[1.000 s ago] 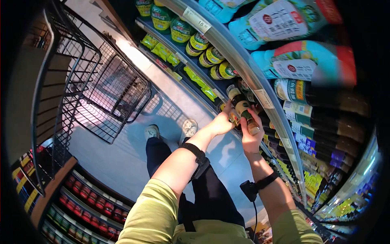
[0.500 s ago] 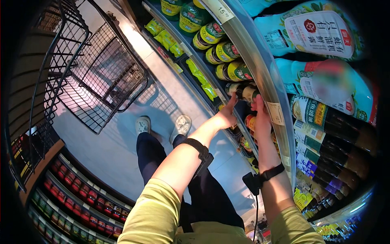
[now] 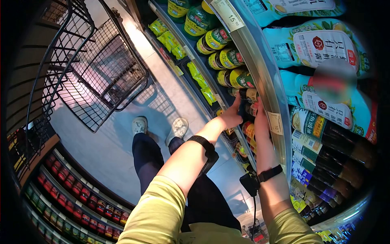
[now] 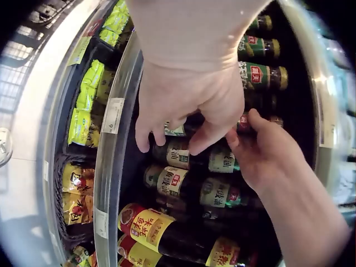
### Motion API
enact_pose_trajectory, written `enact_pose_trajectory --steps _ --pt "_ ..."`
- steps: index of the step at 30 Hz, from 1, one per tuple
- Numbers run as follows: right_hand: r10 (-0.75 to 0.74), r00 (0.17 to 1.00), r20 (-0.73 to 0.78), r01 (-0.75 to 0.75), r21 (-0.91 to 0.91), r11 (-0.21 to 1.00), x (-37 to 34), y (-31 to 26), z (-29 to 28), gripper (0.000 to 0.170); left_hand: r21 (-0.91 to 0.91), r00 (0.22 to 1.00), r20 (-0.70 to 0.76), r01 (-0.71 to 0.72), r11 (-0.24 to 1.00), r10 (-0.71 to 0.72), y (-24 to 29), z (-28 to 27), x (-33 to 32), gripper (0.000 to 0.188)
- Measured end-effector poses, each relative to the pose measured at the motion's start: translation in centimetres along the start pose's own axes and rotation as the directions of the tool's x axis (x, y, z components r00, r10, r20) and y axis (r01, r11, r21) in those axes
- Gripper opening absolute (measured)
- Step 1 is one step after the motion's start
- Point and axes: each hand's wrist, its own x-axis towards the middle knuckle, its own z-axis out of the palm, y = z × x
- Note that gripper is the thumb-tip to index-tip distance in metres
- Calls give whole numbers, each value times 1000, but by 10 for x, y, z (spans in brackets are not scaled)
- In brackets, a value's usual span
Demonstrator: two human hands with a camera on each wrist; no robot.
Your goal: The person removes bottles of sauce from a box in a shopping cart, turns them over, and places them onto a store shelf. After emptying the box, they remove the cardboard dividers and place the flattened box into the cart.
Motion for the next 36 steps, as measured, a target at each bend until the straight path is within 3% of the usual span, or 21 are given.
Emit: enact_pose_trajectory --steps 1,3,5,7,9,10,12,13,15,17,18,19,20,21,24,28,30,31,35,36 --pt "0 1000 1 0 -1 1000 1 0 2 37 -25 1000 8 -8 1000 8 1 -1 1 107" --pt "228 972 50 -233 140 962 5 -2 4 37 29 998 4 -55 998 55 -5 -3 6 107" --pt "165 986 -5 -163 95 982 3 -9 1 37 83 995 4 -102 991 102 -12 -4 11 107" --pt "95 994 -57 -93 46 995 1 -9 0 38 65 998 25 53 996 -54 -4 -5 7 107" --pt "179 982 52 -187 240 953 -3 -3 2 34 83 998 -6 56 995 -56 1 -3 2 107" --pt "177 983 51 -184 239 953 -9 -4 -1 34 101 998 -38 60 993 -57 4 -2 0 107" --pt "239 962 131 -271 375 887 -30 -13 -11 21 26 996 -83 33 999 -31 10 2 -20 104" --pt "229 965 128 -261 384 886 -43 -21 -14 21 -43 992 -127 4 999 -10 13 3 -33 101" --pt "172 949 263 -287 500 817 -73 -35 -19 22 48 991 -135 -15 999 21 -16 -6 -52 94" --pt "33 793 608 -291 331 897 -89 -40 -30 26 121 988 -149 -24 992 42 -4 -15 -107 75" --pt "-96 695 713 -248 363 898 -95 -52 -44 29 256 980 -195 5 967 47 16 -19 -146 70" --pt "-232 573 786 -196 407 892 -98 -69 -57 33 385 964 -237 -18 923 117 23 -24 -182 66" --pt "-272 505 819 -73 354 932 -96 -90 -73 36 470 963 -240 4 882 123 19 -33 -218 65" --pt "-308 435 846 66 311 948 -92 -112 -88 39 492 958 -286 129 861 19 48 -37 -256 64" --pt "-428 451 783 269 338 902 -84 -170 -118 42 560 904 -427 240 793 27 109 -40 -375 55" --pt "-592 467 657 415 429 802 -74 -255 -161 40 477 801 -593 265 838 85 200 -15 -502 49" --pt "-655 453 605 458 472 753 -74 -295 -183 38 441 682 -699 174 880 216 233 -5 -547 43" --pt "-673 444 592 479 478 736 -75 -314 -191 38 450 666 -707 163 878 238 248 -3 -566 43" --pt "-787 367 495 519 594 615 -80 -396 -228 34 496 326 -824 18 868 464 299 -26 -611 34" --pt "-831 358 425 559 616 555 -82 -422 -240 32 592 276 -786 75 803 553 311 -42 -618 33"
